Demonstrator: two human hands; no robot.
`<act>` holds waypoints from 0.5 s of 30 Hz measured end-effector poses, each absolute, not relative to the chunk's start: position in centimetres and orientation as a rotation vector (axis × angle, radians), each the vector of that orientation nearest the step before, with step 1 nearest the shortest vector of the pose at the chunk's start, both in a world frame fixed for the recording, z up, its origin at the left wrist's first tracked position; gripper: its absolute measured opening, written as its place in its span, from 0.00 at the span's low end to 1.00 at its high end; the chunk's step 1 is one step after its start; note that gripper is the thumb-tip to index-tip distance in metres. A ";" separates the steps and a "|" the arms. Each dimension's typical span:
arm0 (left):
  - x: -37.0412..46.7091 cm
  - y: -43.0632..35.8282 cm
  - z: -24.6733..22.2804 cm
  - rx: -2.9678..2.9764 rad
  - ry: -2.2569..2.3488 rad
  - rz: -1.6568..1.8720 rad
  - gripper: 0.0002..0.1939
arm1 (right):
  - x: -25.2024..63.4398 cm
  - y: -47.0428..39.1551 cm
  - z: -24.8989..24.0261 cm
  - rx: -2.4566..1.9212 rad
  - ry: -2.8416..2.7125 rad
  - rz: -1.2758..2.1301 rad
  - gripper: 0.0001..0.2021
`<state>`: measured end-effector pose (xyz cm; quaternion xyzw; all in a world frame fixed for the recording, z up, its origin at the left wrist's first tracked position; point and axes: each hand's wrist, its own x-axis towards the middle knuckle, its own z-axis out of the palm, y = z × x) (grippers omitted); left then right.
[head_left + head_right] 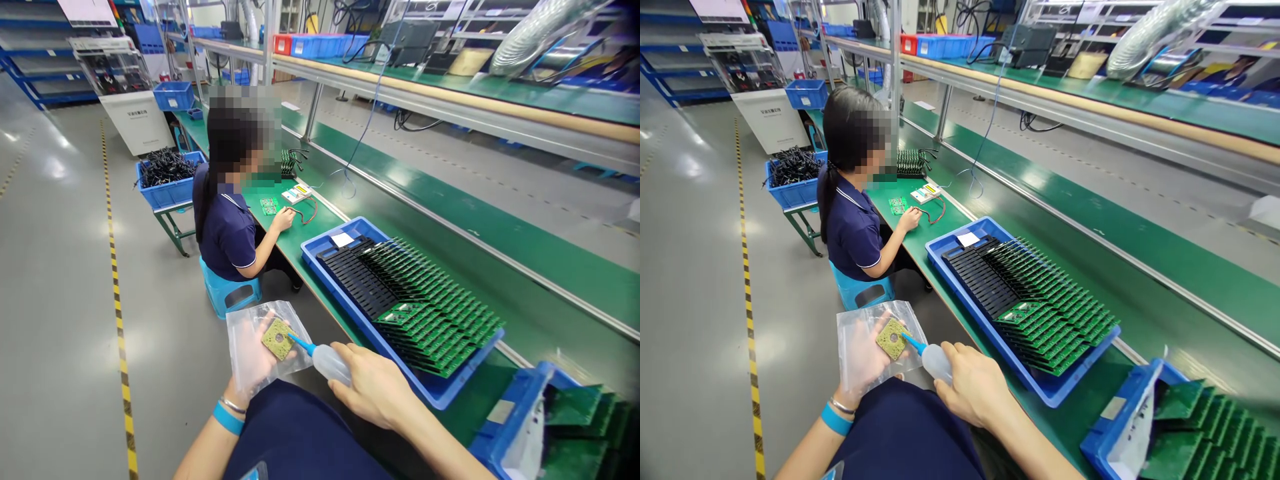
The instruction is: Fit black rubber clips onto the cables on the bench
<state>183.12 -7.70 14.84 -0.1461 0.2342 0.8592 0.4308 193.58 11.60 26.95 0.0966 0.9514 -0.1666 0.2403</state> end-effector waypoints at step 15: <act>181.5 -9.0 13.9 -0.114 0.570 2.075 0.31 | 195.7 12.6 22.2 0.339 2.381 -1.643 0.20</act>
